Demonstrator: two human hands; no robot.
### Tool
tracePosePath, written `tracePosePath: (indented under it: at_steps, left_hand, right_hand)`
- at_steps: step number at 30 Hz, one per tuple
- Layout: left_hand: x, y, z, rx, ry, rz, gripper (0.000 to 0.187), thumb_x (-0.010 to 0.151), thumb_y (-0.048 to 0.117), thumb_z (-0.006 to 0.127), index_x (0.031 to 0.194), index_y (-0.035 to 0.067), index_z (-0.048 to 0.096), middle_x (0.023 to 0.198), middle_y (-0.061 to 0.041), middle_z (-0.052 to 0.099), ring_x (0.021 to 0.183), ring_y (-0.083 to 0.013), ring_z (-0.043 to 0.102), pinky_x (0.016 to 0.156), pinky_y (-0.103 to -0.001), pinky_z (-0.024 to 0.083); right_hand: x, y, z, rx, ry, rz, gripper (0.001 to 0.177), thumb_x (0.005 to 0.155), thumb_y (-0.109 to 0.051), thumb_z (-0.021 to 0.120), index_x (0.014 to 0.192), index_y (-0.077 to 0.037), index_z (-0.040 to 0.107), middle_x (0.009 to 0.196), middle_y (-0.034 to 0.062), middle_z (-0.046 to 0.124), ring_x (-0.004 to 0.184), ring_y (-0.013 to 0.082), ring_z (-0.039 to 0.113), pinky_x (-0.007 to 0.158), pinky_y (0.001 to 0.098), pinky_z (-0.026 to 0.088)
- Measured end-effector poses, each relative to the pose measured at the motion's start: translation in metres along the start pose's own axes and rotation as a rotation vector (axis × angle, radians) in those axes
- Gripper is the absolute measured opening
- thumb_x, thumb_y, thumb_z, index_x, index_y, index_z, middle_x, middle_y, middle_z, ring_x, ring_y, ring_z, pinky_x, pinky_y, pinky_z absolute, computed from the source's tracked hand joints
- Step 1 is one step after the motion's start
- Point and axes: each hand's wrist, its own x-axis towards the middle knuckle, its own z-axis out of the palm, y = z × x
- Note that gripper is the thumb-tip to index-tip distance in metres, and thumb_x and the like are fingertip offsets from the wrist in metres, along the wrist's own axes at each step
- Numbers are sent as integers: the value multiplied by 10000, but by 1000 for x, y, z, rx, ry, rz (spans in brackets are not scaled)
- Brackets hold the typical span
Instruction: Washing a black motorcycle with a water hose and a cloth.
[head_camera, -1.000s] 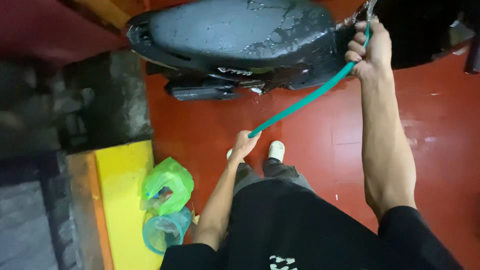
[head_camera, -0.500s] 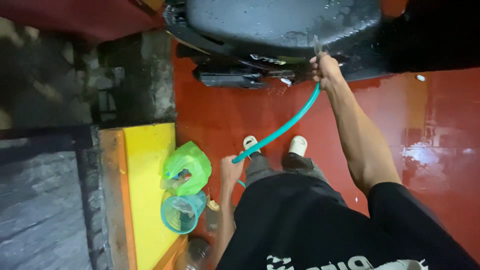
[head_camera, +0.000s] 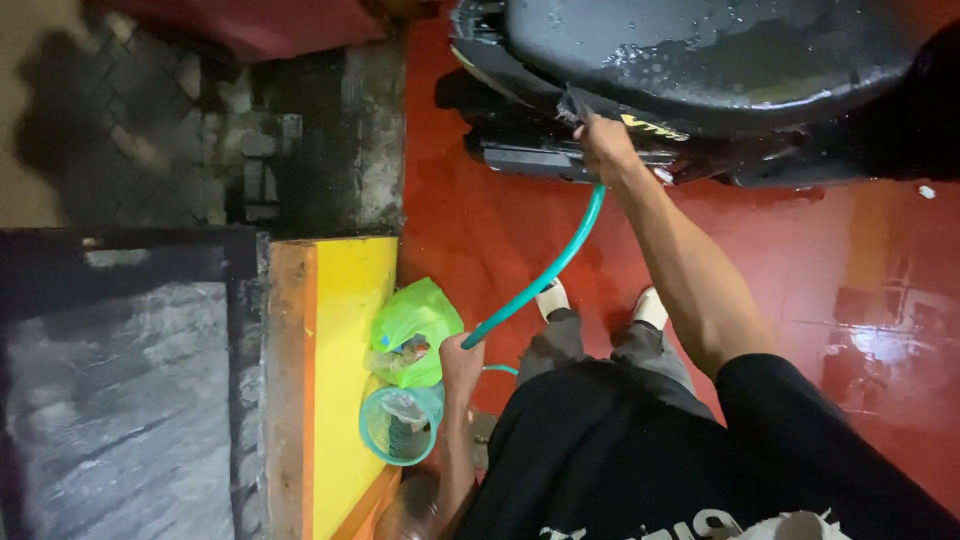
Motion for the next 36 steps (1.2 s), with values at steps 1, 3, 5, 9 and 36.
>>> tracePosePath:
  at_steps: [1,3,5,9,36]
  left_hand:
    - [5,-9,-7,-22,13,-30,309,762,283,656,526,117,545,523,8,401,576,-137,490,588,-272,395]
    - [12,-25,-20,-48,25,-59,301,761,280,655,523,139,537,524,59,436,576,-127,476,593,-256,390]
    - [16,-39,-32,-69,26,-119,322,753,319,665,500,178,525,508,102,422,554,-98,483,572,-253,387]
    - [24,-64,-42,-84,53,-105,358,750,332,671,498,168,477,481,60,417,527,-124,427,557,-275,352]
    - [46,8,23,130,-352,344,521,881,365,704,480,126,473,435,-2,387,482,-142,421,505,-289,340]
  right_hand:
    - [0,1,18,-20,6,-46,340,947,-296,540,751,-55,678,465,6,375,325,85,330,278,273,282]
    - [-3,-1,51,-43,13,-95,347,944,-268,561,712,-44,688,431,45,399,300,124,350,268,325,282]
    - [-10,-7,79,-66,-74,-95,385,1006,-279,494,768,-52,694,457,8,414,319,84,326,327,280,258]
    - [-33,-22,119,-16,-94,-94,415,1025,-328,440,852,-24,661,527,17,384,372,95,343,314,265,276]
    - [-33,163,-196,211,582,212,258,957,-212,512,753,-100,622,510,-31,386,336,68,354,279,263,253]
